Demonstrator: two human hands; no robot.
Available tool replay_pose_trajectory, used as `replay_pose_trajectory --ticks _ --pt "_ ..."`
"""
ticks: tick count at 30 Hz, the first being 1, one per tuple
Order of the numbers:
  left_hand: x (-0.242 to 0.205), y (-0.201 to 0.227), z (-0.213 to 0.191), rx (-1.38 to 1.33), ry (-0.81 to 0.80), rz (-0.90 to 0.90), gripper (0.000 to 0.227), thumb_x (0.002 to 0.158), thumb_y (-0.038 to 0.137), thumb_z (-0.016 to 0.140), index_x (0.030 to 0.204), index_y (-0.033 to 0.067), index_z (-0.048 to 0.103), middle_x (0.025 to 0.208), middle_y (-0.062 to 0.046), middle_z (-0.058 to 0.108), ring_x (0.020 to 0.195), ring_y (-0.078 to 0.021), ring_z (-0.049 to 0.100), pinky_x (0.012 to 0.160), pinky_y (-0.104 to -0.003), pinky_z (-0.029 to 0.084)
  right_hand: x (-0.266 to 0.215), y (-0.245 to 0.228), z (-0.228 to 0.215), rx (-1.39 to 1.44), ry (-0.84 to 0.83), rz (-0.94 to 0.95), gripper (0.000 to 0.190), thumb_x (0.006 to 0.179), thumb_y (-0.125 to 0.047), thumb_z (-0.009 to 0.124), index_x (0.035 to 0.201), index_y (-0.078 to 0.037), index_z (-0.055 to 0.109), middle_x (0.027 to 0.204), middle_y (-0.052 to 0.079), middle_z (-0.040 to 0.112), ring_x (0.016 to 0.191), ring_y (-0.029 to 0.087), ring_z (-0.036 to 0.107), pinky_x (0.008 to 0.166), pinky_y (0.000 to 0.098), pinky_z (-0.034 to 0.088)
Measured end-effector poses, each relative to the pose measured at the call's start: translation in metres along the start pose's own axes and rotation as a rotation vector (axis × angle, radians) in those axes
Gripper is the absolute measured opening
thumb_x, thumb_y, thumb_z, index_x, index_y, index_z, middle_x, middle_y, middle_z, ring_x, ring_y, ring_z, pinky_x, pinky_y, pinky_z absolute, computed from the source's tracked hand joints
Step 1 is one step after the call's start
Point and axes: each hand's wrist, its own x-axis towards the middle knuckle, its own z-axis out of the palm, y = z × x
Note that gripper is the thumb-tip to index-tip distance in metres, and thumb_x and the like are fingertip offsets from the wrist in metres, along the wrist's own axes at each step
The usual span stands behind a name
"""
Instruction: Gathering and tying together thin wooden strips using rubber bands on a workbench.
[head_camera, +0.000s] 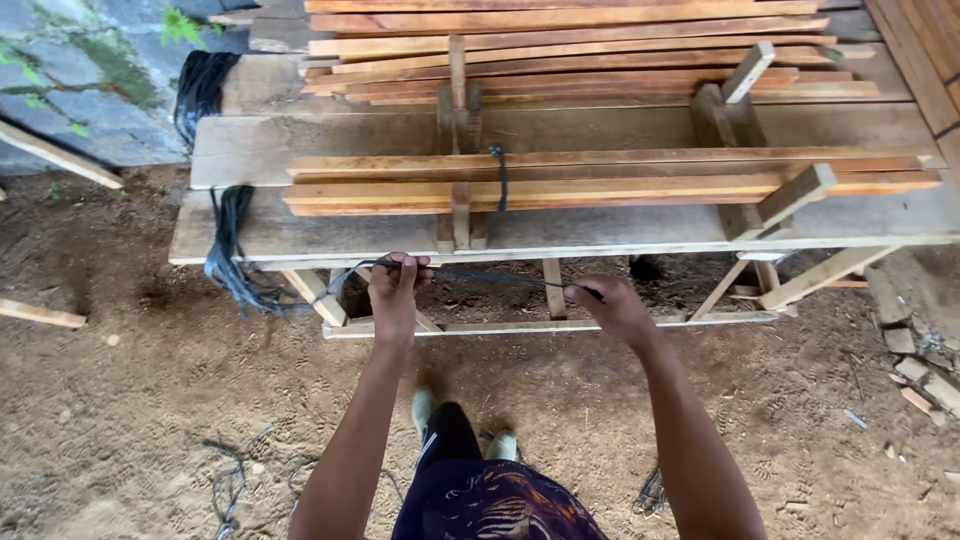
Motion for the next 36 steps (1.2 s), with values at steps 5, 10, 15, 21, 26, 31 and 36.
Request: replay_pose_trajectory --ticks 5,10,15,21,26,31,36 --pt "0.001 0.002 0.045 -0.055 -0.091 0.062 0.017 0.107 0.016 0.062 0.114 0.0057 0.051 0.099 -0.015 0.075 0.081 -0.0195 0.075 0.073 -0.029 0.063 -0.011 0.027 -0.057 -0.226 0.09 0.063 0.021 0.105 -0.017 0.064 0.119 -0.006 0.075 0.101 0.02 0.076 0.091 0.042 0.073 0.079 0.0529 0.056" --pt "0.014 -0.016 0.097 -0.026 -0.189 0.08 0.013 0.104 0.012 0.065 0.108 0.0054 0.054 0.099 -0.014 0.075 0.083 -0.0176 0.074 0.075 -0.026 0.062 0.017 0.051 -0.078 -0.699 0.229 0.046 0.032 0.103 -0.031 0.065 0.13 -0.015 0.07 0.116 0.01 0.07 0.11 0.03 0.069 0.091 0.0444 0.056" --pt "0.023 -0.03 0.169 -0.032 -0.437 0.042 0.014 0.101 0.01 0.069 0.107 0.002 0.059 0.106 -0.019 0.075 0.091 -0.022 0.075 0.083 -0.034 0.063 0.061 -0.004 -0.077 -0.242 0.169 -0.185 0.057 0.089 -0.011 0.074 0.142 -0.001 0.058 0.131 0.029 0.062 0.134 0.05 0.051 0.114 0.0608 0.04" --pt "0.056 -0.066 0.238 0.063 -0.571 0.03 0.014 0.106 0.012 0.063 0.113 0.0027 0.056 0.118 -0.022 0.072 0.106 -0.0287 0.074 0.09 -0.044 0.061 0.123 0.01 -0.064 0.089 -0.067 -0.035 0.038 0.102 -0.01 0.062 0.14 -0.011 0.058 0.12 0.02 0.073 0.113 0.04 0.071 0.097 0.0619 0.055" --pt "0.092 -0.074 0.258 0.03 -0.516 0.011 0.01 0.104 0.007 0.063 0.11 0.0009 0.058 0.109 -0.017 0.074 0.094 -0.0182 0.071 0.087 -0.035 0.059 0.152 0.056 -0.086 0.162 0.046 -0.002 0.021 0.105 -0.015 0.06 0.123 -0.008 0.07 0.104 0.016 0.074 0.096 0.033 0.073 0.08 0.0475 0.059" --pt "0.119 -0.07 0.262 0.041 -0.472 -0.008 0.009 0.103 0.001 0.063 0.109 -0.0006 0.057 0.107 -0.017 0.074 0.094 -0.0195 0.071 0.086 -0.034 0.058 0.174 0.03 -0.132 0.099 0.107 -0.086 0.016 0.1 -0.011 0.069 0.111 -0.006 0.079 0.088 0.02 0.076 0.075 0.03 0.074 0.066 0.044 0.058" --pt "0.14 -0.082 0.259 0.004 -0.424 0.011 0.002 0.107 0.0 0.056 0.109 -0.0002 0.056 0.112 -0.021 0.071 0.098 -0.023 0.069 0.084 -0.042 0.055 0.18 0.061 -0.166 -0.082 0.045 -0.073 0.023 0.101 -0.012 0.064 0.12 -0.011 0.077 0.088 0.017 0.071 0.076 0.032 0.072 0.065 0.0448 0.058"
